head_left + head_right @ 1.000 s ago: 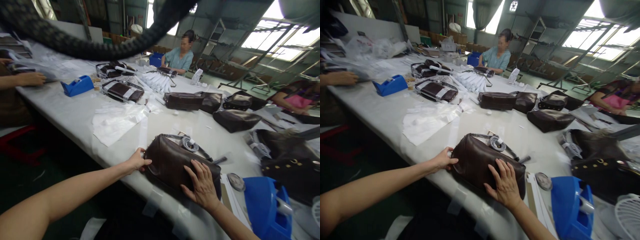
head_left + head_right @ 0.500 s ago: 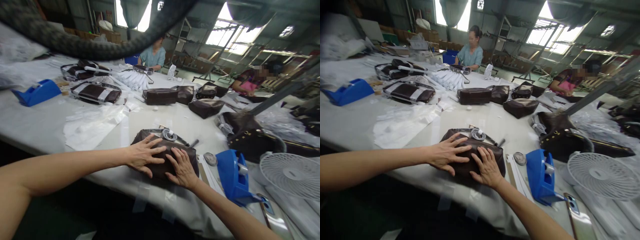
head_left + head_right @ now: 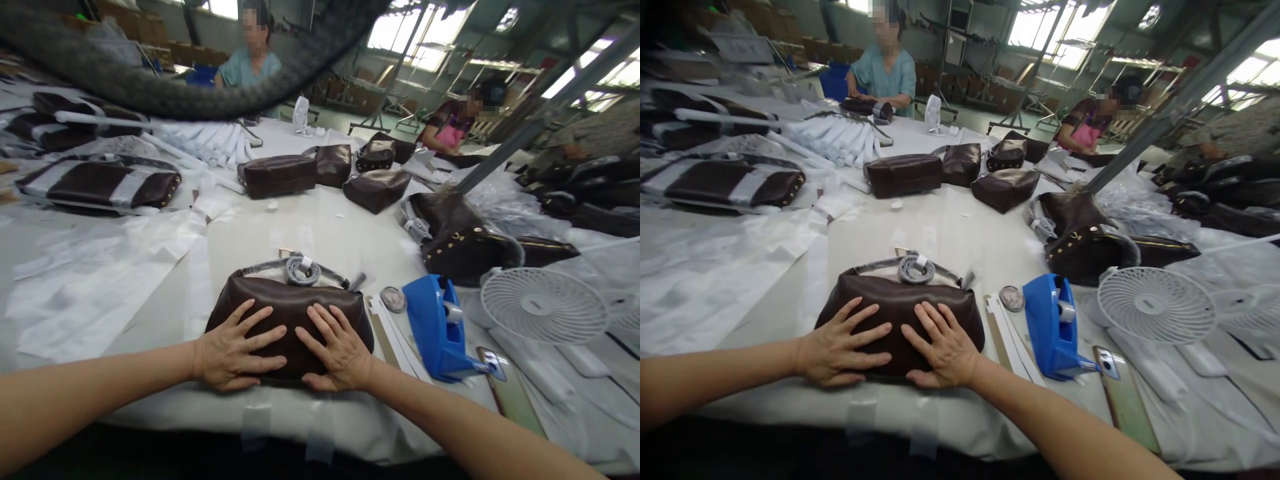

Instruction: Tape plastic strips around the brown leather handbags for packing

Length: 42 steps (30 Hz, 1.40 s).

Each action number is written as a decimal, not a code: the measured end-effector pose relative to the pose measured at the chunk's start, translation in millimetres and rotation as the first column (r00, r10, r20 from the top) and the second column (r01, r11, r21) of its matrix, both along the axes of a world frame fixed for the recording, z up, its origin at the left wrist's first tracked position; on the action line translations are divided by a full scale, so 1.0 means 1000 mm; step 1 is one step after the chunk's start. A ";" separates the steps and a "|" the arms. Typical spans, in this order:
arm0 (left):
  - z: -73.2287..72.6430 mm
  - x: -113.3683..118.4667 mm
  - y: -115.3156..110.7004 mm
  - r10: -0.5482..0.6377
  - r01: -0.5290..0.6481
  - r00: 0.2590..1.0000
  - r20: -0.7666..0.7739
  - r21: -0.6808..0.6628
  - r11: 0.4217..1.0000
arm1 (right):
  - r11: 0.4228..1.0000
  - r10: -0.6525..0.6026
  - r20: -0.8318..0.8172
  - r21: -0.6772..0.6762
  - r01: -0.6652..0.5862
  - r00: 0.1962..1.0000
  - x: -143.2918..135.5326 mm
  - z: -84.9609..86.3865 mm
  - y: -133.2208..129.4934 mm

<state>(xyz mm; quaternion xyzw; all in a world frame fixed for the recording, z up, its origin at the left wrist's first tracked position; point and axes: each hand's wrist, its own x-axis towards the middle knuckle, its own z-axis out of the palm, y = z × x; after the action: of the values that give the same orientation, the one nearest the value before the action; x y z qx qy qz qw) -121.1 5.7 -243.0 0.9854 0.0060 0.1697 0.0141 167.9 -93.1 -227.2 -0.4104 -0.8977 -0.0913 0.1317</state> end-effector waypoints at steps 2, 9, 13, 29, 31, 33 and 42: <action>-0.005 0.001 0.001 -0.008 0.007 0.999 0.043 0.017 1.000 | 1.000 0.008 0.011 0.029 -0.008 1.000 0.001 -0.004 -0.001; -0.023 0.004 0.002 0.003 -0.010 0.992 0.129 0.060 0.998 | 0.991 0.052 0.016 0.119 -0.054 0.999 0.008 -0.018 0.004; -0.030 0.006 -0.001 0.037 -0.048 0.987 0.155 0.063 0.997 | 0.992 0.071 0.013 0.107 -0.072 0.997 0.010 -0.022 0.009; 0.026 0.077 0.003 0.269 -0.266 0.959 -0.087 0.041 0.963 | 0.999 0.043 -0.204 -0.022 -0.049 0.978 0.008 0.007 0.014; 0.017 0.077 0.009 0.277 -0.277 0.956 -0.095 0.015 0.961 | 0.999 -0.010 -0.364 -0.039 -0.005 0.931 0.018 0.023 0.018; 0.012 0.074 0.014 0.277 -0.280 0.955 -0.103 -0.010 0.960 | 0.984 -0.166 -0.523 -0.039 0.171 0.836 0.030 0.036 0.020; 0.002 0.071 0.017 0.232 -0.232 0.973 -0.022 -0.012 0.973 | 0.811 -0.570 -0.465 -0.182 0.556 0.678 0.025 -0.001 -0.002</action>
<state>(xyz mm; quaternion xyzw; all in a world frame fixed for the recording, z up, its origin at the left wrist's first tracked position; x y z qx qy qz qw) -50.1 22.2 -240.8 0.9795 0.1223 0.1601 0.0012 192.9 -95.3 -228.2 -0.6771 -0.6632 -0.0067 0.3189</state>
